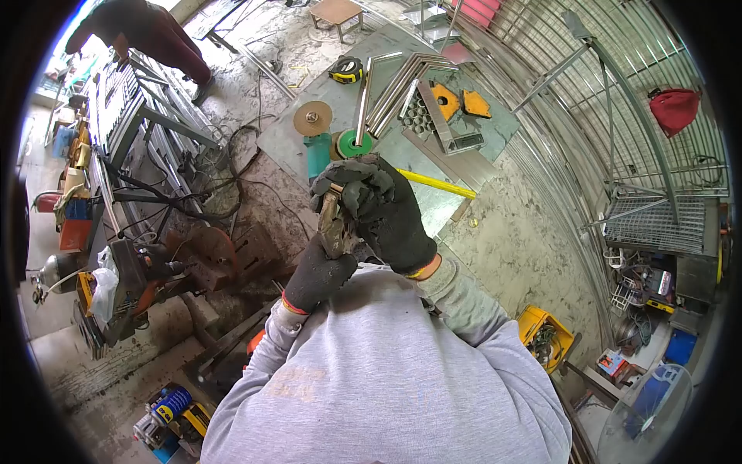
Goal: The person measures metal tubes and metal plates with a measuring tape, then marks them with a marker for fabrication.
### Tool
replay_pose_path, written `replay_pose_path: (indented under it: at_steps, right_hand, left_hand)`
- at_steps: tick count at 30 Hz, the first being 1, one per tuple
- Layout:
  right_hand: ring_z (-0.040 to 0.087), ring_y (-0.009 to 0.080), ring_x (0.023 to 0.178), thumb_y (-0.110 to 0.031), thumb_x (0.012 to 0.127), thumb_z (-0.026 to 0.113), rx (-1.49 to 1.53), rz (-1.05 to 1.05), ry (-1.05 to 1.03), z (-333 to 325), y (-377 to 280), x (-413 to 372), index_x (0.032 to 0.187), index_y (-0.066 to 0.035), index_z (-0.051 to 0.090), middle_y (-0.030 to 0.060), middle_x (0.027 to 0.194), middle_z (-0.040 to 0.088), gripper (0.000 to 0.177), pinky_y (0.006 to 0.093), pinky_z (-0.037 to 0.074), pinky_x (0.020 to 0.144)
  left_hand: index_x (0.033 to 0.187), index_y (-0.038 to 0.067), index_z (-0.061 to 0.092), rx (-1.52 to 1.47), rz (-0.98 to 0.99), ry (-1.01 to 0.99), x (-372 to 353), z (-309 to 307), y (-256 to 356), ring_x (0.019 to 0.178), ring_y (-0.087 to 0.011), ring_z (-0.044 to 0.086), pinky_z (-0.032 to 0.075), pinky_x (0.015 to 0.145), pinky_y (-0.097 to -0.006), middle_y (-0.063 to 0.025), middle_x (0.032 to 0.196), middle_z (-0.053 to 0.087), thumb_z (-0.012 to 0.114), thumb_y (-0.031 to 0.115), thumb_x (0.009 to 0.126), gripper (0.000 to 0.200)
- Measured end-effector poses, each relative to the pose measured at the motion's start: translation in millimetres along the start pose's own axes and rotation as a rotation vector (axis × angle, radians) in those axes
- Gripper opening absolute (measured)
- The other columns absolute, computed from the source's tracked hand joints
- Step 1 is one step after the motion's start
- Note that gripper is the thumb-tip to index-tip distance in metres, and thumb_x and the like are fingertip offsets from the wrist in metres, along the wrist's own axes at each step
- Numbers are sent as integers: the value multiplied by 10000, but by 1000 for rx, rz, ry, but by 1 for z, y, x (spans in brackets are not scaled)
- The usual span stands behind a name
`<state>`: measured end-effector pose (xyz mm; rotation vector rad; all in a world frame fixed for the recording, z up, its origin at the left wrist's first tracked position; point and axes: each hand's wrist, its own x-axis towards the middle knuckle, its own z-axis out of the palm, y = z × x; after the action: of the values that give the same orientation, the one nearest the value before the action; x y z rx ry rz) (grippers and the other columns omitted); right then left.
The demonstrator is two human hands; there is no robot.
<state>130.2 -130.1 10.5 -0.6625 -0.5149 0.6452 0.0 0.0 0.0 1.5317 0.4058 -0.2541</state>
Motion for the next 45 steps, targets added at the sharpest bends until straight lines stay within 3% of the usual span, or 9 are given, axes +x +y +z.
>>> replay_pose_path:
  at_steps: [3,5,6,18,30,35,38,41,45]
  right_hand:
    - [663,266,1256,-97,1057,644,11,-18,8,9,4,4,1416,15,544,174,1360,666,389,404,527,1109]
    - [714,252,1045,-381,1083,616,-286,-52,43,16,1,6,1297,-61,576,136,1211,669,387,403,586,915]
    - [714,252,1045,-381,1083,616,-280,-54,48,17,5,4,1297,-61,576,136,1211,669,387,403,586,915]
    - [712,248,1022,-349,1095,609,-288,-58,115,9,13,-3,1291,-59,576,126,1173,672,351,385,582,909]
    - [695,240,1039,-352,1092,628,-242,-82,81,19,5,-2,1314,-57,563,130,1179,673,374,392,574,926]
    - [691,229,1062,-302,1093,640,-563,-129,65,24,-4,-4,1304,-44,598,131,1191,690,336,382,563,947]
    - [691,234,1072,-266,1097,632,-622,-112,85,23,0,-8,1281,-36,612,135,1210,693,294,380,557,963]
    - [690,245,1077,-178,1094,619,-313,14,194,29,0,-8,1295,-24,588,144,1203,685,255,387,557,974]
    - [688,248,1081,-96,1083,603,-404,-21,91,11,9,-11,1315,-21,561,151,1200,672,247,389,560,978]
  left_hand:
    - [1249,12,619,3,24,24,-3,-5,-1,757,-111,605,520,669,-315,-34,900,636,606,41,847,403]
    - [1240,4,611,-46,106,43,-1,-2,-9,755,-106,602,515,659,-314,-28,890,625,614,42,848,394]
    - [1240,4,611,-41,101,41,-4,-3,-5,755,-106,602,515,659,-314,-28,890,625,614,42,848,394]
    - [1271,8,596,-40,236,69,5,6,-16,793,-109,600,515,685,-309,-26,948,613,627,36,845,429]
    - [1280,11,591,-91,122,37,4,5,-15,804,-114,608,521,690,-301,-22,954,623,667,16,842,445]
    - [1291,-14,589,49,318,135,8,8,-30,908,-133,632,540,777,-319,-49,1023,660,675,6,837,462]
    - [1293,-19,593,-15,234,119,6,11,-23,974,-143,633,538,830,-322,-66,1088,665,663,-10,824,475]
    - [1295,-24,597,-4,295,105,8,12,-23,1012,-151,625,533,863,-324,-69,1122,659,638,-30,810,488]
    - [1300,-27,595,-18,291,93,8,14,-22,1010,-162,630,535,873,-330,-70,1120,664,616,-45,800,500]
